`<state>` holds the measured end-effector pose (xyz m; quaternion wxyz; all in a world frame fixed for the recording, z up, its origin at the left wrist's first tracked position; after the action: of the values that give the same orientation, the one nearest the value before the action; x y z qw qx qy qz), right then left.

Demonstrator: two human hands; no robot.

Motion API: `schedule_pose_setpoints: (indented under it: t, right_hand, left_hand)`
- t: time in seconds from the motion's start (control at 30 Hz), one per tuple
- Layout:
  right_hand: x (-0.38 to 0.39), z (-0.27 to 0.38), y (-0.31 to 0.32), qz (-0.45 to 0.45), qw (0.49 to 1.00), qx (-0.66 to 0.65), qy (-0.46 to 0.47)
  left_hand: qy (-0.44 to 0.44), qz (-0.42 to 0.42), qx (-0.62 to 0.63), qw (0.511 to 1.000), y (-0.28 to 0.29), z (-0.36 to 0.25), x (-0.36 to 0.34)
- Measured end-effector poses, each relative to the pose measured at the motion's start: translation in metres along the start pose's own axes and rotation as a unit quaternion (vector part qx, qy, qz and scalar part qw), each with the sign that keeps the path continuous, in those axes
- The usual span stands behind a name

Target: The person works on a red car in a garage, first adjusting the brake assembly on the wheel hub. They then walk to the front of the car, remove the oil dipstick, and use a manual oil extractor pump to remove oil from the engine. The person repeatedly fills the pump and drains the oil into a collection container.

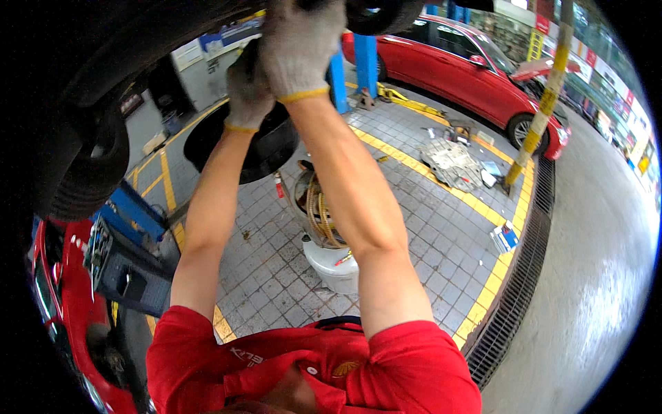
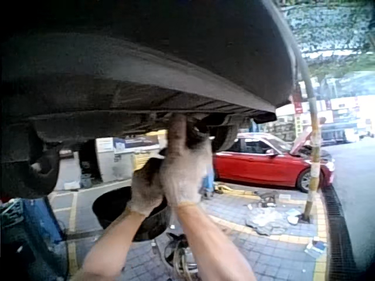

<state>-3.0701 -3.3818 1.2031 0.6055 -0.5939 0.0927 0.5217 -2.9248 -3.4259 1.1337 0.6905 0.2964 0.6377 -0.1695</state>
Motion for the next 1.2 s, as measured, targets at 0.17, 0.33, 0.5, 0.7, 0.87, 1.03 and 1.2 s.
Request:
schedule_pose_setpoints:
  t: [0.17,0.33,0.5,0.7,0.87,1.03,1.2]
  right_hand:
    - [-0.013,0.001,0.010,0.122,0.988,0.091,0.027]
    - [-0.030,-0.043,0.023,0.103,0.906,0.278,0.301]
    - [-0.005,-0.037,0.004,0.080,0.994,-0.010,0.069]
    - [0.024,-0.034,0.012,0.117,0.992,0.042,-0.025]
    - [0.039,-0.033,0.048,0.149,0.982,0.116,0.011]
    - [0.072,0.027,0.127,0.171,0.958,0.203,-0.110]
    - [0.137,0.051,0.183,0.152,0.902,0.345,-0.210]
  left_hand:
    - [0.022,0.007,-0.042,0.999,0.005,0.033,0.020]
    - [0.019,0.059,-0.105,0.993,0.009,0.056,0.033]
    - [-0.151,-0.003,-0.312,0.938,0.004,0.047,0.027]
    - [-0.197,-0.027,-0.343,0.918,0.016,0.036,0.007]
    - [-0.236,0.018,-0.369,0.899,0.006,0.083,0.033]
    - [-0.170,0.123,-0.100,0.973,0.006,0.072,0.078]
    - [-0.114,0.304,0.088,0.942,0.001,-0.069,0.086]
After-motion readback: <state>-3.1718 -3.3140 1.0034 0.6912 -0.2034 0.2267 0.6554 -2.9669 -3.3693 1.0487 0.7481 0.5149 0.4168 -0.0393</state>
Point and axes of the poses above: each hand's wrist, its own x-axis away from the middle knuckle, its own y-axis out of the back of the hand, z = x × y, the point moved 1 cm from there along -x, towards the middle knuckle, and after that the axes turned 4 degrees about -x, right-handed, at the moved point
